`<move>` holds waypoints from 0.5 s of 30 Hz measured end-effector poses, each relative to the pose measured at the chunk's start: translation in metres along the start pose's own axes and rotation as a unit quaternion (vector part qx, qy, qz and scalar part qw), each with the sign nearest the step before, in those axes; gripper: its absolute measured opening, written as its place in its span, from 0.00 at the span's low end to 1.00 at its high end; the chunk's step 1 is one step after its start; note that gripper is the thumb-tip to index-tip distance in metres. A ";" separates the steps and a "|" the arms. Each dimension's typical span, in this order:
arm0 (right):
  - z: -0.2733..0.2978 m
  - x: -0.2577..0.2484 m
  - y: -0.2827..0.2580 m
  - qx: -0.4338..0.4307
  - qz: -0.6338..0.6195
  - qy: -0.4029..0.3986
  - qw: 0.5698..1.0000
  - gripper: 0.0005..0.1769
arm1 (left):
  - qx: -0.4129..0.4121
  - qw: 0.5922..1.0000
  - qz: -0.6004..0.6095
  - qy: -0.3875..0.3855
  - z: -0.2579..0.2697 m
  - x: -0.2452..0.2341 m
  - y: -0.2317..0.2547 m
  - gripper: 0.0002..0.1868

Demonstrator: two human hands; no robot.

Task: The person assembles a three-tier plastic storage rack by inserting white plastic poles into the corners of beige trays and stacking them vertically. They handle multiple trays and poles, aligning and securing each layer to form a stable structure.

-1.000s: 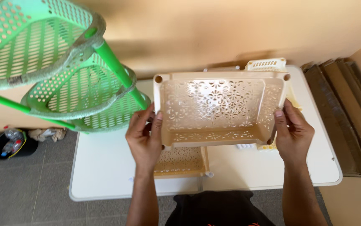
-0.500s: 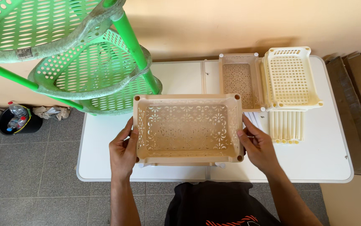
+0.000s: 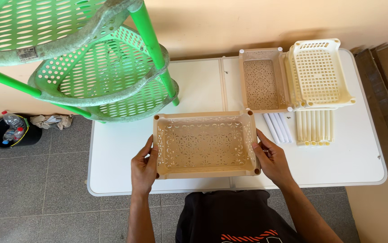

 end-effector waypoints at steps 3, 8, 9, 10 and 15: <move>0.001 0.004 0.001 0.028 -0.007 0.008 1.000 0.29 | -0.009 1.000 0.006 -0.006 -0.003 0.000 -0.008 0.24; 0.003 0.010 0.002 0.055 -0.003 0.026 0.998 0.29 | -0.018 0.999 0.031 -0.011 -0.001 0.001 -0.020 0.24; 0.003 0.011 0.002 0.058 -0.002 0.030 0.998 0.29 | -0.017 0.999 0.034 -0.013 0.000 0.002 -0.022 0.24; 0.002 0.012 0.003 0.056 -0.001 0.032 0.998 0.29 | -0.017 0.999 0.038 -0.015 0.000 0.002 -0.024 0.24; -0.002 0.012 0.012 0.057 0.006 0.041 0.998 0.28 | -0.019 1.000 0.019 -0.009 0.000 0.001 -0.024 0.24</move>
Point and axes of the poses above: each hand's wrist, its own z-axis away from the middle knuckle, its own x-axis out of the palm, y = z × x, the point moved 1 cm from there along -z, towards the middle knuckle, and after that the axes turned 3 degrees about z, right-handed, at the moved point
